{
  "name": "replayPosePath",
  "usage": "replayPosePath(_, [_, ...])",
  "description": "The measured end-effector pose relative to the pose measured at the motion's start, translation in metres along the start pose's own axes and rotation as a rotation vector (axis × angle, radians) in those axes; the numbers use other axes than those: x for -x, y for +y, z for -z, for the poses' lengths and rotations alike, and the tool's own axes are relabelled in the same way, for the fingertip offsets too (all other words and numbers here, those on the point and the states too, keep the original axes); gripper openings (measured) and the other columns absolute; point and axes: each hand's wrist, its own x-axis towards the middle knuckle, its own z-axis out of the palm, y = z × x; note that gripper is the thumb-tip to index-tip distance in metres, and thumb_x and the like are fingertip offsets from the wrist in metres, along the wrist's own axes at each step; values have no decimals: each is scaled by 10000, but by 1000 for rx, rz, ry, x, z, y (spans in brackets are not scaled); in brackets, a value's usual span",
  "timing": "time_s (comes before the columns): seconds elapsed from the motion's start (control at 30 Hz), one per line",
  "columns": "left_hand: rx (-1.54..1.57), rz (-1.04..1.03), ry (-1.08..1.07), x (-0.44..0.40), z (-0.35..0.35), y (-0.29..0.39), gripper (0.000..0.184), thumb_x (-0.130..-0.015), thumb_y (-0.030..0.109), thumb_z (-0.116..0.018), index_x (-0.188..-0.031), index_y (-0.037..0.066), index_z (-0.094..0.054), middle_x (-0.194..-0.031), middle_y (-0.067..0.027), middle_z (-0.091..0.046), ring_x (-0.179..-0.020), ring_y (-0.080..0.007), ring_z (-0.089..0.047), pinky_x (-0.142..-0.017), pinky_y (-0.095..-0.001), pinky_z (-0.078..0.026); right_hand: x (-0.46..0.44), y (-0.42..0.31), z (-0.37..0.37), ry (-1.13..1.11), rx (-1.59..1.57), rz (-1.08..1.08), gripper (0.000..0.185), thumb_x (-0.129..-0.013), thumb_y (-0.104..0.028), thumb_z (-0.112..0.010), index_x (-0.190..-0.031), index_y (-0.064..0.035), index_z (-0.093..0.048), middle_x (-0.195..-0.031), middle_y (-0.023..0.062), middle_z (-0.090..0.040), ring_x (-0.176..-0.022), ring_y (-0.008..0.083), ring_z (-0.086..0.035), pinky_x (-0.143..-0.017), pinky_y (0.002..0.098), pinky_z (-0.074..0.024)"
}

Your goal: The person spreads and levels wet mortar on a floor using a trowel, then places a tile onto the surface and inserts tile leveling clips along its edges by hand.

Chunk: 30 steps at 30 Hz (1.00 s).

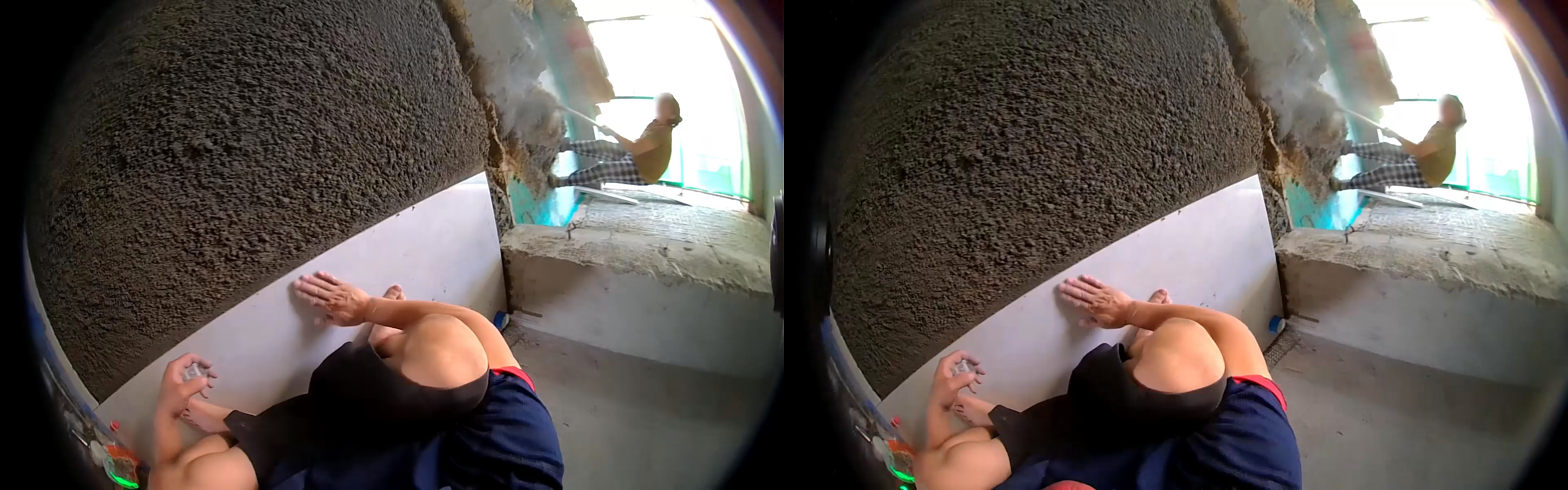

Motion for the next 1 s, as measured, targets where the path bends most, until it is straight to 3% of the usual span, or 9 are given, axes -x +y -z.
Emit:
replayPosePath(0.1, [-63, 41, 141, 9, -24, 21, 337, -723, 94, -647, -1040, -12, -607, -905, -138, -681, -745, -166, -653, -606, -283, -554, 33, 45, -8, 138, -38, -59, 825, -949, -501, -503, -1548, -49, -160, -1635, 128, -102, -1510, 294, -95, -1227, 454, -82])
replayPosePath(0.27, [-150, 53, 227, 0, -80, 72, 346, -712, 89, -638, -1039, -20, -607, -895, -140, -686, -742, -169, -661, -601, -281, -556, 125, 147, -16, 355, -26, -469, 842, -941, -530, -489, -1545, -32, -180, -1618, 145, -178, -1502, 307, -139, -1215, 470, -87])
replayPosePath(0.5, [-445, 255, 3, -78, -164, 165, 274, -743, 31, -679, -1005, -31, -629, -884, -131, -698, -765, -180, -680, -650, -306, -572, 284, 309, -38, 631, 12, -812, 811, -965, -501, -454, -1527, 24, -199, -1603, 223, -162, -1497, 352, -123, -1213, 479, -64])
replayPosePath(0.57, [-466, 276, -53, -108, -189, 185, 265, -756, 16, -694, -1007, -32, -626, -892, -138, -701, -798, -191, -689, -662, -313, -579, 333, 370, -36, 732, -27, -1085, 777, -985, -483, -423, -1523, 33, -203, -1601, 229, -163, -1493, 361, -127, -1212, 481, -68])
replayPosePath(0.63, [-590, 247, -114, -140, -224, 203, 237, -785, 61, -698, -997, -25, -638, -840, -100, -696, -699, -142, -661, -644, -281, -553, 368, 399, -23, 761, 50, -1427, 746, -996, -433, -433, -1520, 42, -198, -1597, 230, -175, -1487, 369, -146, -1211, 478, -84])
replayPosePath(0.77, [-679, 214, -179, -196, -292, 221, 254, -795, 119, -721, -1003, -4, -643, -813, -72, -682, -685, -119, -648, -620, -269, -530, 362, 374, -32, 915, 106, -1248, 730, -993, -400, -457, -1524, 31, -201, -1593, 234, -185, -1483, 373, -160, -1210, 472, -94])
replayPosePath(0.83, [-768, 139, -239, -223, -327, 224, 272, -802, 166, -729, -1014, 16, -647, -773, -42, -654, -660, -103, -626, -603, -267, -506, 343, 339, -57, 804, -83, -938, 729, -1007, -404, -424, -1540, 9, -148, -1599, 242, -144, -1491, 376, -120, -1211, 484, -76])
replayPosePath(0.93, [-774, 63, -287, -258, -371, 208, 297, -822, 191, -728, -1054, 29, -638, -795, -44, -630, -687, -93, -599, -611, -269, -503, 362, 338, -68, 734, -51, -1064, 720, -1006, -400, -427, -1535, 13, -168, -1600, 236, -145, -1489, 382, -123, -1210, 488, -69])
replayPosePath(1.0, [-700, 60, -316, -273, -400, 193, 324, -833, 182, -738, -1097, 42, -611, -862, -46, -622, -724, -93, -592, -618, -261, -505, 387, 355, -69, 873, -54, -1278, 716, -990, -389, -476, -1521, 18, -222, -1599, 216, -186, -1488, 370, -147, -1207, 476, -96])
